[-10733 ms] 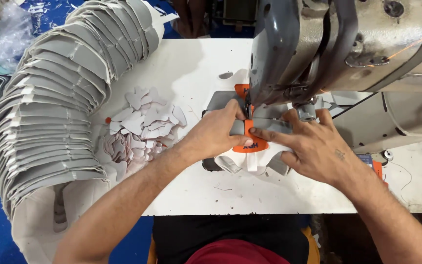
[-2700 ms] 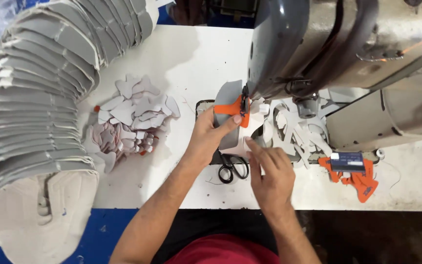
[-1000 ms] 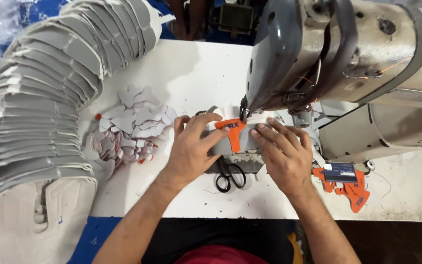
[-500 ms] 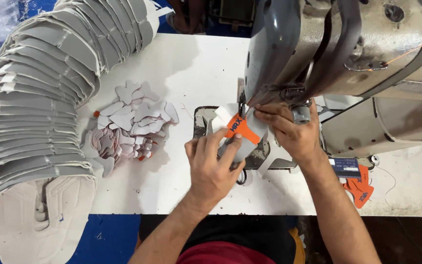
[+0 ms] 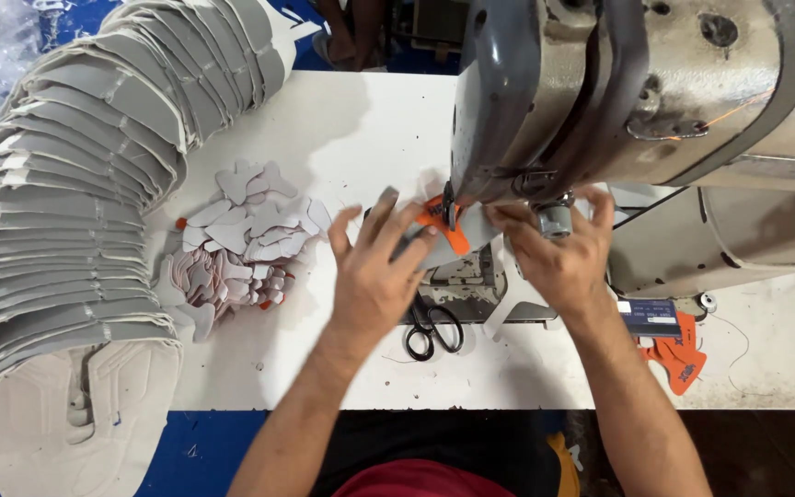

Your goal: The person uses a sewing machine to stitch orange plastic pieces onto white fabric shoe parts. They repeatedly pick up a shoe part, align it with an orange piece, feed it through the machine, and then use scissors to trim the excess thread.

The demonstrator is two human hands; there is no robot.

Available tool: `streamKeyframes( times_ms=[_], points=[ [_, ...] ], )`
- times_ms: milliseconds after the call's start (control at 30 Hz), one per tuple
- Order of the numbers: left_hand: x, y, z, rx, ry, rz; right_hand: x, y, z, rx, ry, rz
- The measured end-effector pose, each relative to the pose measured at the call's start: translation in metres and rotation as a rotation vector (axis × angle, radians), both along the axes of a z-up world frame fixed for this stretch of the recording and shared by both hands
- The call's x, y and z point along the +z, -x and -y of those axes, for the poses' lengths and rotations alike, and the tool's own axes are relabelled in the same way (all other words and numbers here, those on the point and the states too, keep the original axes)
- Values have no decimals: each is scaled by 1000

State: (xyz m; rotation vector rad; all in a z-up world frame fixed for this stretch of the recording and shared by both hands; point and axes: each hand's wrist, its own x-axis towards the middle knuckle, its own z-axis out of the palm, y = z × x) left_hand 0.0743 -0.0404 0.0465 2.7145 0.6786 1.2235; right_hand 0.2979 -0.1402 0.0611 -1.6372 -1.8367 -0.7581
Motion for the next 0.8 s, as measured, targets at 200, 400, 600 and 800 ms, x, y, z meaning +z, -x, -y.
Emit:
streamKeyframes(
  times_ms=[200,400,600,800],
  points=[
    [20,6,-29,-190,77,-70,13,23,15,-66,-12,8],
    [8,0,-62,-331,67,21,25,-4,61,-185,32,-180],
    [10,-1,-72,-370,107,13,-61,-119,147,-530,-377,-259],
    [28,23,-44,-271,-15,101,-26,-45,146,-322,-340,-306]
  ],
)
